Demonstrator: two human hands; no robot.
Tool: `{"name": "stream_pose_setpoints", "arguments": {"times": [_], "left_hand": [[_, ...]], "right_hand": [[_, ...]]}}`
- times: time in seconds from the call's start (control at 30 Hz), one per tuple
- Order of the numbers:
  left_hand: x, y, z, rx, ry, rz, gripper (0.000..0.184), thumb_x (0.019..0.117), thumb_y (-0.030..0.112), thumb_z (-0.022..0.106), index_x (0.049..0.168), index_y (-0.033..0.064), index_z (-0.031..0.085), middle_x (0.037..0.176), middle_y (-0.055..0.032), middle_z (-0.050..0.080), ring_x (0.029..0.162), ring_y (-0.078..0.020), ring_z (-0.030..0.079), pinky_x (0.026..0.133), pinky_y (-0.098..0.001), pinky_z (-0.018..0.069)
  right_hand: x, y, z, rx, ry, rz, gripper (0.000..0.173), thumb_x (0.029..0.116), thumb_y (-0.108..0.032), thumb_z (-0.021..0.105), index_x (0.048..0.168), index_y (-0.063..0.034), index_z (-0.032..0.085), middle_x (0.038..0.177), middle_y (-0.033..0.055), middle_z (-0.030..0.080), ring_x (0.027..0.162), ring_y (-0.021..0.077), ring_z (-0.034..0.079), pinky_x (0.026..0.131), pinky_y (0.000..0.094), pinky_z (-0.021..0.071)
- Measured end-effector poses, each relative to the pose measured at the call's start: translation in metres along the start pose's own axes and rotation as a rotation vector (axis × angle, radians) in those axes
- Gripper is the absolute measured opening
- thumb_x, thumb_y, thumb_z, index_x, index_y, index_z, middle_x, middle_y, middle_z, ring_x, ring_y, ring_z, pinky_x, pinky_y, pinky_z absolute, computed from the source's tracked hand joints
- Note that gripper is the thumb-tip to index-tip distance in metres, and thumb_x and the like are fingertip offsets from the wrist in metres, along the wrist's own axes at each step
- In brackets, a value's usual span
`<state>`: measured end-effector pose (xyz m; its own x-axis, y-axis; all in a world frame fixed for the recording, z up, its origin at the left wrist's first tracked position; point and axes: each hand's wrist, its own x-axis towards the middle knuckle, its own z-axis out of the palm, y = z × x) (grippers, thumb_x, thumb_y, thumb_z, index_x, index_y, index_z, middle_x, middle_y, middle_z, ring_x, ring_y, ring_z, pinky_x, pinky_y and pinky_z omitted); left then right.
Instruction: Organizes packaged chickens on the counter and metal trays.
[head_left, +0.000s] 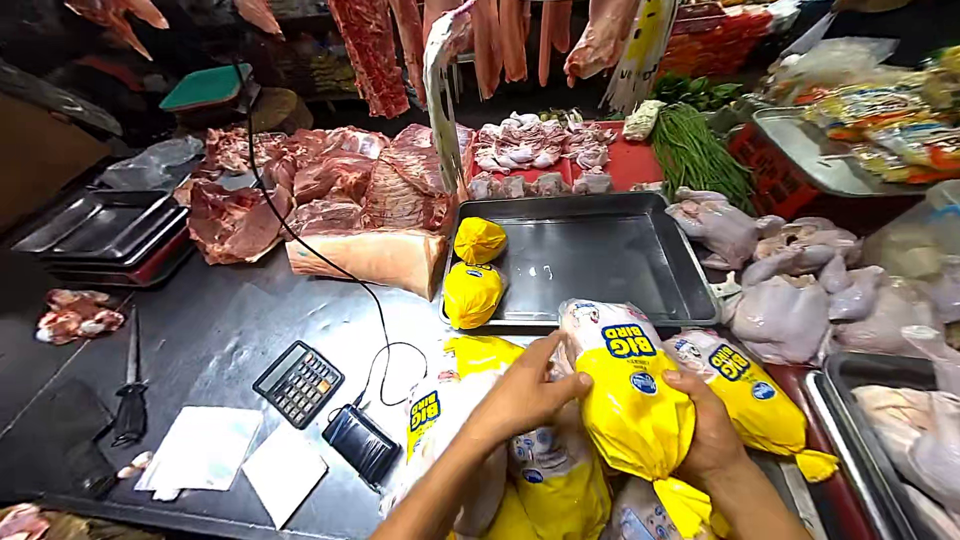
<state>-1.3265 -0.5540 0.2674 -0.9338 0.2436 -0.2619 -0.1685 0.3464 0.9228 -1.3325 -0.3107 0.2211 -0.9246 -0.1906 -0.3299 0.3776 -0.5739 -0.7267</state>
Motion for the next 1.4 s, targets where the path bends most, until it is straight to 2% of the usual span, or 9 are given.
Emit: {"name": "stream_pose_setpoints", "arguments": {"times": [0.07, 0.17, 0.3, 0.37, 0.63, 0.83, 1.03, 1.2, 1.4], "left_hand": [[-0.005, 0.006, -0.031, 0.218, 0.028, 0.013, 0.05, 0.0985, 0.034, 0.066, 0.138, 0.0032, 0.061, 0.136, -0.0176, 0.062, 0.118, -0.0277, 0.065, 0.099, -0.0457, 0.0543], [0.004, -0.002, -0.071, 0.566, 0.152, 0.01, 0.051, 0.0951, 0.033, 0.071, 0.137, 0.0056, 0.062, 0.138, -0.0182, 0.062, 0.127, -0.0326, 0.06, 0.107, -0.0518, 0.0489], [0.055, -0.075, -0.097, 0.931, 0.244, -0.092, 0.079, 0.0852, 0.021, 0.08, 0.155, 0.0172, 0.044, 0.166, -0.0286, 0.02, 0.144, -0.0581, 0.03, 0.096, -0.071, 0.0464], [0.083, -0.107, -0.108, 0.978, 0.227, -0.144, 0.08, 0.0866, 0.015, 0.078, 0.157, 0.0218, 0.04, 0.167, -0.028, 0.014, 0.142, -0.0586, 0.034, 0.089, -0.0652, 0.0547], [0.133, -0.11, -0.149, 0.797, 0.383, 0.06, 0.062, 0.0758, 0.004, 0.083, 0.135, 0.014, 0.066, 0.148, -0.0289, 0.048, 0.122, -0.0499, 0.058, 0.096, -0.063, 0.0524], [0.18, -0.069, -0.179, 0.765, 0.322, 0.046, 0.053, 0.0754, 0.004, 0.08, 0.127, 0.0071, 0.07, 0.128, -0.0251, 0.063, 0.121, -0.042, 0.06, 0.099, -0.0603, 0.0505], [0.201, -0.047, -0.182, 0.76, 0.293, -0.014, 0.058, 0.0787, 0.008, 0.08, 0.134, 0.0065, 0.065, 0.133, -0.0235, 0.062, 0.127, -0.0401, 0.057, 0.105, -0.0593, 0.047], [0.163, -0.069, -0.171, 0.671, 0.504, 0.084, 0.066, 0.084, 0.024, 0.084, 0.141, 0.0055, 0.058, 0.136, -0.0226, 0.06, 0.123, -0.0385, 0.061, 0.102, -0.0591, 0.0503], [0.103, -0.089, -0.171, 0.397, 0.367, -0.435, 0.077, 0.0923, 0.051, 0.071, 0.151, 0.0074, 0.046, 0.143, -0.0254, 0.053, 0.124, -0.0406, 0.059, 0.101, -0.0608, 0.0492]], "right_hand": [[0.028, -0.007, 0.0, -0.108, -0.012, 0.04, 0.068, 0.0752, -0.035, 0.077, 0.134, -0.011, 0.052, 0.105, 0.007, 0.074, 0.093, 0.0157, 0.074, 0.079, 0.0367, 0.0646], [0.069, -0.01, 0.002, -0.282, -0.045, 0.085, 0.09, 0.0761, -0.032, 0.071, 0.154, -0.012, 0.031, 0.119, 0.0091, 0.069, 0.102, 0.0177, 0.072, 0.084, 0.0376, 0.0634], [0.102, 0.004, 0.009, -0.33, -0.053, 0.147, 0.081, 0.079, -0.033, 0.066, 0.151, -0.0125, 0.037, 0.12, 0.0109, 0.069, 0.104, 0.0196, 0.071, 0.085, 0.0391, 0.0624], [0.111, 0.012, 0.017, -0.34, -0.042, 0.168, 0.072, 0.0814, -0.035, 0.064, 0.146, -0.0102, 0.043, 0.114, 0.0112, 0.071, 0.1, 0.0197, 0.072, 0.084, 0.0393, 0.0627], [0.138, 0.045, 0.045, -0.32, -0.143, 0.275, 0.064, 0.0841, -0.032, 0.063, 0.141, -0.0067, 0.045, 0.112, 0.0145, 0.07, 0.098, 0.0228, 0.073, 0.083, 0.0413, 0.0629], [0.161, 0.074, 0.11, -0.224, -0.117, 0.392, 0.033, 0.1035, -0.026, 0.045, 0.125, -0.0046, 0.057, 0.102, 0.0153, 0.071, 0.091, 0.0248, 0.072, 0.077, 0.0441, 0.0619], [0.23, 0.117, 0.148, -0.527, -0.179, 0.698, 0.067, 0.1059, -0.061, 0.037, 0.149, -0.0097, 0.043, 0.119, 0.0261, 0.065, 0.087, 0.0355, 0.07, 0.071, 0.0464, 0.0593], [0.247, 0.095, 0.136, -0.912, -0.298, 0.694, 0.072, 0.1022, -0.065, 0.045, 0.143, -0.0061, 0.049, 0.112, 0.0239, 0.067, 0.081, 0.0327, 0.07, 0.069, 0.0445, 0.0588], [0.295, 0.058, 0.103, -0.568, -0.074, 0.368, 0.055, 0.1097, -0.038, 0.044, 0.157, -0.0144, 0.03, 0.143, 0.0239, 0.053, 0.111, 0.0386, 0.067, 0.084, 0.051, 0.0588]]}}
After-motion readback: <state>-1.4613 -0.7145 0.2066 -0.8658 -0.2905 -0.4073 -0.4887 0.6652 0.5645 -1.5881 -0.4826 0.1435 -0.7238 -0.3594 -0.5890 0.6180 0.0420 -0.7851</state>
